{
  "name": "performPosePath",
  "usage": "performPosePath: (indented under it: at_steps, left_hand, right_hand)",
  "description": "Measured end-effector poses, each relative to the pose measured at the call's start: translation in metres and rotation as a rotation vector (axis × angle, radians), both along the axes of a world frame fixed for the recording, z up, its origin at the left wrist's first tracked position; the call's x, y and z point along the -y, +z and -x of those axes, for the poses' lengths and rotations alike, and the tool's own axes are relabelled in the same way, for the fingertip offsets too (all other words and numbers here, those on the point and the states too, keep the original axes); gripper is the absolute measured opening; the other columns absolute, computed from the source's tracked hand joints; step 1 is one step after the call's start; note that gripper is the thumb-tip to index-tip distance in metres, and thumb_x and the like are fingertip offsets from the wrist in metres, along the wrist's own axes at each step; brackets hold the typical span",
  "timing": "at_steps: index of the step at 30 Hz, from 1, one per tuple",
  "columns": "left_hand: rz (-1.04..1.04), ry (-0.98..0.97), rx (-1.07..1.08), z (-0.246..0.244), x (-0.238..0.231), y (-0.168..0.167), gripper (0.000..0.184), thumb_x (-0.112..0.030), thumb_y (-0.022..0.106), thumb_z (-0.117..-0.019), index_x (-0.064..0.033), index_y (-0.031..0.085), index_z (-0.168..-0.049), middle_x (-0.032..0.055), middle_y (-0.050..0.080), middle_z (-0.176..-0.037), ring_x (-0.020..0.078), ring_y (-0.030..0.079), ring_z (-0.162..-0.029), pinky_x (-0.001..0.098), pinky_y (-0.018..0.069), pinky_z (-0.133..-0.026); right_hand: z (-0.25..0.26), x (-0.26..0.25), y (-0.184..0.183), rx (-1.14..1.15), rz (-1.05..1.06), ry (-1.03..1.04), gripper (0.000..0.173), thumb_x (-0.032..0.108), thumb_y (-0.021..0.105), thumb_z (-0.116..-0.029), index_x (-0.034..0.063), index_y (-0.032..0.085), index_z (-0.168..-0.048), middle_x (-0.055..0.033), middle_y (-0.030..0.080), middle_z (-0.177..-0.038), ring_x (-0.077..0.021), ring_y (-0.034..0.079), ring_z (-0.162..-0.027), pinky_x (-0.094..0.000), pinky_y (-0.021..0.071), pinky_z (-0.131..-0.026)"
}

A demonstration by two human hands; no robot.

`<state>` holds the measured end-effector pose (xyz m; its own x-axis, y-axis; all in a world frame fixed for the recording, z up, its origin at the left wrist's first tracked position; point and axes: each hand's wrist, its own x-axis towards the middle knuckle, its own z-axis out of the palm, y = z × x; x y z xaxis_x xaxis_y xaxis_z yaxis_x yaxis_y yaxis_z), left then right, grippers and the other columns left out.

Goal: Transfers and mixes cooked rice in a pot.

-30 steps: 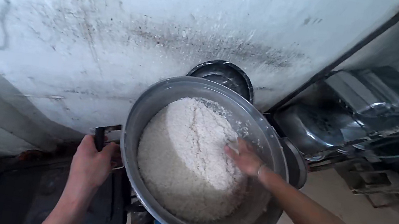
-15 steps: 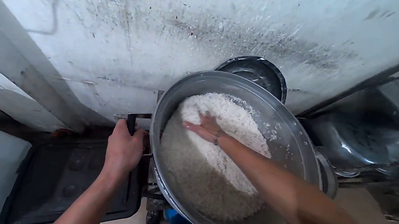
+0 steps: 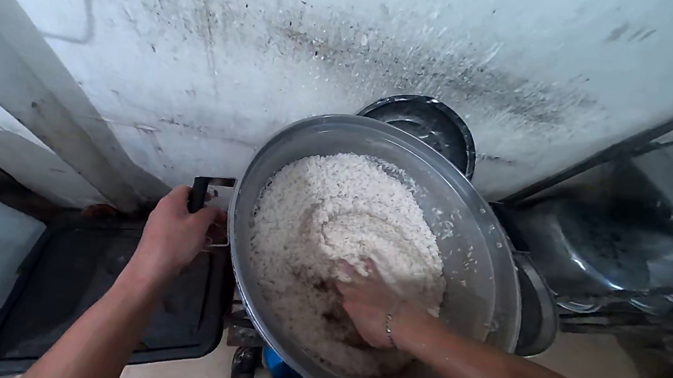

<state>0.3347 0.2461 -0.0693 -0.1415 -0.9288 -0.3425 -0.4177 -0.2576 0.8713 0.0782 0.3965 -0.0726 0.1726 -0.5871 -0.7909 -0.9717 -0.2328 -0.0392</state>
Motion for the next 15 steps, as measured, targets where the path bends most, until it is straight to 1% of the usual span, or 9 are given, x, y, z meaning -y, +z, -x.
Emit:
performPosePath:
  at_steps: [2,4,7,8,10,12,13,14,15]
  left_hand:
    - [-0.003,0.013,0.023,0.003,-0.002,0.002,0.023,-0.016,0.056,-0.1061,-0.0051,0.058,-0.126,0.0093,0.073,-0.093,0.0191,0.071,-0.073,0.0397,0.0607,-0.069]
    - [-0.005,0.020,0.059,0.005,-0.002,0.005,0.023,-0.017,0.055,-0.1069,-0.0057,0.057,-0.126,0.0090,0.073,-0.092,0.0189,0.071,-0.072,0.0394,0.0602,-0.069]
    - [0.013,0.032,0.092,0.005,0.001,0.002,0.022,-0.017,0.057,-0.1057,-0.0055,0.059,-0.124,0.0086,0.073,-0.090,0.0191,0.071,-0.072,0.0398,0.0607,-0.069]
    - [0.017,0.034,0.106,0.006,0.003,0.001,0.022,-0.017,0.057,-0.1055,-0.0053,0.060,-0.124,0.0087,0.073,-0.090,0.0192,0.071,-0.073,0.0404,0.0607,-0.069]
    - [0.023,0.030,0.136,0.006,0.005,0.001,0.023,-0.018,0.056,-0.1057,-0.0055,0.060,-0.125,0.0105,0.072,-0.092,0.0210,0.071,-0.076,0.0435,0.0602,-0.072]
    - [0.046,0.022,0.139,0.005,0.003,-0.002,0.024,-0.017,0.055,-0.1054,-0.0044,0.060,-0.125,0.0130,0.072,-0.094,0.0235,0.072,-0.079,0.0470,0.0599,-0.075]
    - [0.060,0.022,0.136,0.005,0.002,-0.004,0.023,-0.017,0.055,-0.1053,-0.0046,0.060,-0.124,0.0118,0.072,-0.093,0.0221,0.072,-0.077,0.0457,0.0604,-0.074]
    - [0.069,0.030,0.129,0.005,0.001,-0.004,0.023,-0.017,0.055,-0.1055,-0.0046,0.060,-0.124,0.0107,0.072,-0.091,0.0209,0.071,-0.076,0.0443,0.0601,-0.073]
    - [0.073,0.041,0.133,0.005,0.000,-0.003,0.023,-0.018,0.055,-0.1060,-0.0046,0.060,-0.123,0.0103,0.072,-0.090,0.0208,0.071,-0.076,0.0444,0.0599,-0.073]
  right_hand:
    - [0.030,-0.009,-0.004,-0.016,0.034,0.007,0.037,0.023,0.072,-0.0935,0.0057,0.072,-0.126,-0.0115,0.036,-0.165,-0.0425,0.008,-0.157,-0.0745,0.0001,-0.120]
    - [0.060,-0.007,-0.011,-0.037,0.074,0.019,0.043,0.023,0.074,-0.0909,0.0111,0.070,-0.132,-0.0092,0.032,-0.167,-0.0419,0.007,-0.158,-0.0749,-0.0018,-0.119]
    - [0.100,0.009,-0.026,-0.088,0.160,0.023,0.050,0.031,0.078,-0.0895,0.0220,0.067,-0.138,-0.0075,0.032,-0.167,-0.0437,0.008,-0.157,-0.0761,-0.0015,-0.119]
    - [0.114,0.019,-0.031,-0.093,0.205,0.015,0.051,0.033,0.078,-0.0894,0.0239,0.067,-0.138,-0.0079,0.033,-0.167,-0.0445,0.009,-0.157,-0.0765,-0.0010,-0.118]
    - [0.141,0.040,-0.043,-0.083,0.320,-0.006,0.050,0.038,0.078,-0.0901,0.0236,0.068,-0.138,-0.0084,0.035,-0.166,-0.0462,0.012,-0.156,-0.0787,0.0016,-0.117]
    - [0.157,0.055,-0.040,-0.045,0.440,-0.110,0.049,0.037,0.079,-0.0898,0.0219,0.070,-0.135,-0.0094,0.035,-0.166,-0.0476,0.012,-0.156,-0.0813,0.0029,-0.115]
    - [0.158,0.058,-0.032,-0.036,0.505,-0.203,0.047,0.034,0.077,-0.0910,0.0214,0.069,-0.136,-0.0097,0.034,-0.166,-0.0474,0.011,-0.156,-0.0815,0.0038,-0.114]
    - [0.155,0.056,-0.021,-0.030,0.581,-0.309,0.047,0.033,0.075,-0.0927,0.0216,0.067,-0.138,-0.0102,0.033,-0.167,-0.0471,0.012,-0.156,-0.0812,0.0062,-0.115]
    - [0.149,0.051,-0.008,-0.028,0.628,-0.424,0.050,0.035,0.072,-0.0951,0.0226,0.063,-0.143,-0.0116,0.030,-0.168,-0.0474,0.014,-0.155,-0.0799,0.0108,-0.115]
